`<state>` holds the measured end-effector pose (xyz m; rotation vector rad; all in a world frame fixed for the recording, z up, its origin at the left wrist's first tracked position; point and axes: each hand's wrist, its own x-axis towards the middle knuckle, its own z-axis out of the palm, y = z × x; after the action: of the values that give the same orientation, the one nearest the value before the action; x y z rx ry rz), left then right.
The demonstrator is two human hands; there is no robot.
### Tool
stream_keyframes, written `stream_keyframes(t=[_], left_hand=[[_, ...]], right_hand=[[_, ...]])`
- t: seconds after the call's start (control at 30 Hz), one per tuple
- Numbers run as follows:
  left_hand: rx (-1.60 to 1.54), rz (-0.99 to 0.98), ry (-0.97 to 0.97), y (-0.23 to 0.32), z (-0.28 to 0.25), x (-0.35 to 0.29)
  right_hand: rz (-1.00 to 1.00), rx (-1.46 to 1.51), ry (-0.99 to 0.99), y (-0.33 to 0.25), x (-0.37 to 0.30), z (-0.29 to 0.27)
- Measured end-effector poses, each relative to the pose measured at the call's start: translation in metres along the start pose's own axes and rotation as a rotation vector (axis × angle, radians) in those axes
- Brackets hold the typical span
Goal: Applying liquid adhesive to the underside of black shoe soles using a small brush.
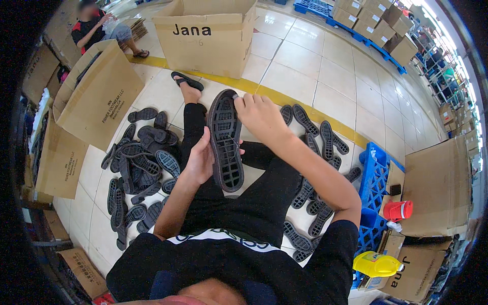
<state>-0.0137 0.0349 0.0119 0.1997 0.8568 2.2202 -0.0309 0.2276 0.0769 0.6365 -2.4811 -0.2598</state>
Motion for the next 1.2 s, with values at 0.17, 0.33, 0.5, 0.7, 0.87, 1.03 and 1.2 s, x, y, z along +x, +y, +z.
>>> stream_keyframes(t=[0.17,0.33,0.5,0.7,0.87,1.03,1.2], left_hand=[[-0.004,0.064,0.02,0.001,-0.002,0.008],[-0.065,0.085,0.091,0.012,-0.011,0.013],[-0.068,0.167,0.086,0.029,-0.008,0.016],[-0.034,0.275,0.096,0.037,-0.011,0.022],[-0.115,0.199,-0.023,0.032,-0.004,0.015],[-0.123,0.193,0.072,0.028,0.003,0.007],[-0.141,0.155,-0.02,0.035,-0.006,0.007]], right_hand=[[0.27,0.245,-0.242,-0.027,-0.021,0.005],[0.035,0.349,-0.149,-0.035,-0.037,-0.016],[-0.167,0.241,-0.217,-0.041,-0.052,-0.031],[-0.168,0.48,-0.266,-0.044,-0.053,-0.049],[0.148,0.8,0.015,-0.042,-0.032,-0.047],[0.04,0.594,0.149,-0.042,-0.011,-0.038],[-0.282,0.33,0.053,-0.053,-0.018,-0.038]])
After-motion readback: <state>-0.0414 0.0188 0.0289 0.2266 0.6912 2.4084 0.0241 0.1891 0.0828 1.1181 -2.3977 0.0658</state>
